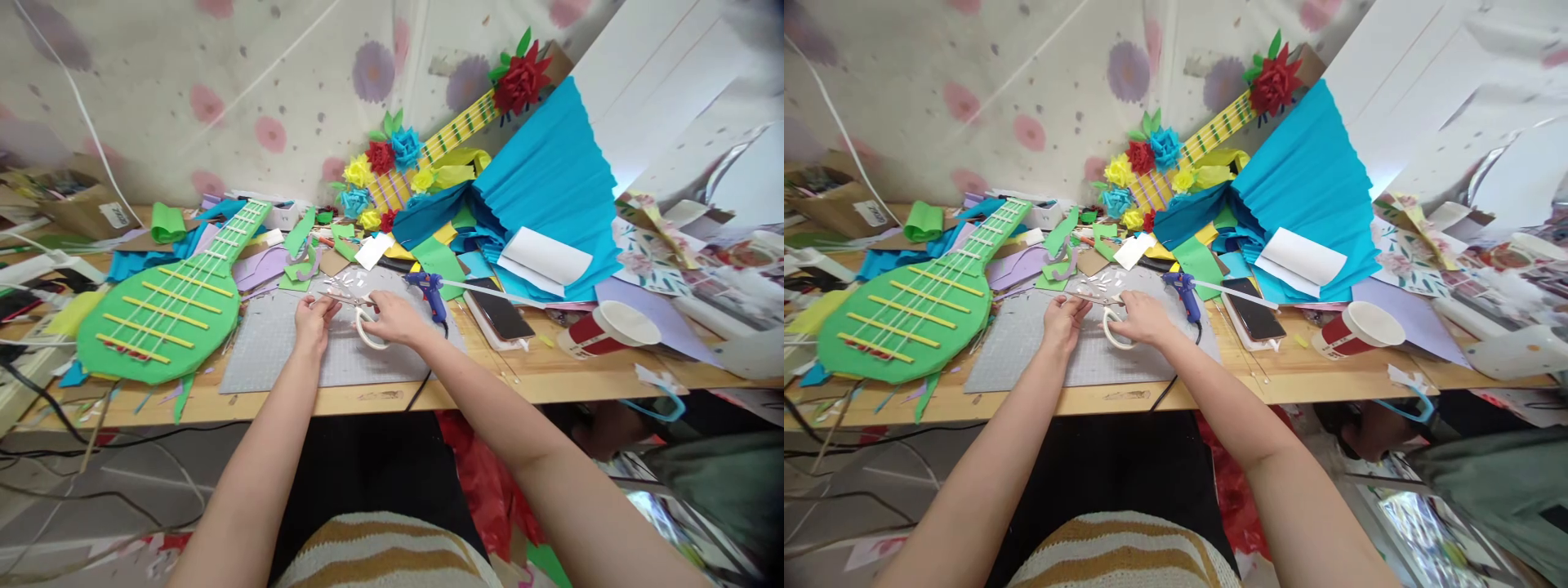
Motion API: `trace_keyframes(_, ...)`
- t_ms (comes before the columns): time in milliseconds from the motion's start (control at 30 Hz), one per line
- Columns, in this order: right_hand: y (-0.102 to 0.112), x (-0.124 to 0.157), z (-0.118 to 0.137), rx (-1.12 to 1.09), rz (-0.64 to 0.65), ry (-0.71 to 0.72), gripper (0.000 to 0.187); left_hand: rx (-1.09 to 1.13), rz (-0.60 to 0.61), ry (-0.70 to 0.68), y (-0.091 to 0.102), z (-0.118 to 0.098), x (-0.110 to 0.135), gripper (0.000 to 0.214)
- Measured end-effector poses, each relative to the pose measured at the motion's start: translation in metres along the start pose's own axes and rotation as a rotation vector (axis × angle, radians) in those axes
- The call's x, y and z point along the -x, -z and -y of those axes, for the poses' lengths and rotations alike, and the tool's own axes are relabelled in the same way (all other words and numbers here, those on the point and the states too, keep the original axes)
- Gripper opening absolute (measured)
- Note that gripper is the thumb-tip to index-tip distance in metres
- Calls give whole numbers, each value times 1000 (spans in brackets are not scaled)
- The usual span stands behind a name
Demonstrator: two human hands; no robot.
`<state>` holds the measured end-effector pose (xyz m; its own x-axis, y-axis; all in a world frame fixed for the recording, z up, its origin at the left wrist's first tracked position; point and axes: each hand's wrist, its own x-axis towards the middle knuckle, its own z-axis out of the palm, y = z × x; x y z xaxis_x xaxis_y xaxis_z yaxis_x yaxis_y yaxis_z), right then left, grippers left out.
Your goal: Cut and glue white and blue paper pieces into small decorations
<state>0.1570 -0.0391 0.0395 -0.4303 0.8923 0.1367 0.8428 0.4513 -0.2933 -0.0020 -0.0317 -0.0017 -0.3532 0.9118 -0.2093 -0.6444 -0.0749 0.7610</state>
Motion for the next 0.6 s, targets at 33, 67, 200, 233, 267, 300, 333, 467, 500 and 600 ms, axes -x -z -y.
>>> trace_keyframes(33,1,0,2,30,17,-21,47,1,0,1,0,0,0,41)
trace_keyframes(67,2,-1,3,56,35,-38,48,0,1,1,0,0,0,42)
trace_keyframes(200,1,-2,7,118,76,-51,51,-13,14,-9,1,1,-1,43)
trace_keyframes(233,0,-2,8,122,79,-49,51,-14,15,-11,1,1,-1,43)
trace_keyframes(267,-1,-3,8,123,80,-46,52,-14,16,-10,1,1,-2,43)
trace_keyframes(300,-2,-3,7,123,78,-45,52,-15,18,-9,1,2,-2,43)
trace_keyframes(333,-3,-3,7,122,76,-46,52,-16,19,-7,1,2,-2,43)
trace_keyframes(467,-4,-3,7,114,74,-39,52,-18,21,-3,1,2,-2,42)
trace_keyframes(500,-3,-3,7,113,78,-40,52,-18,21,-4,1,2,-2,42)
trace_keyframes(600,-2,-3,8,109,98,-55,52,-20,24,1,1,1,-1,41)
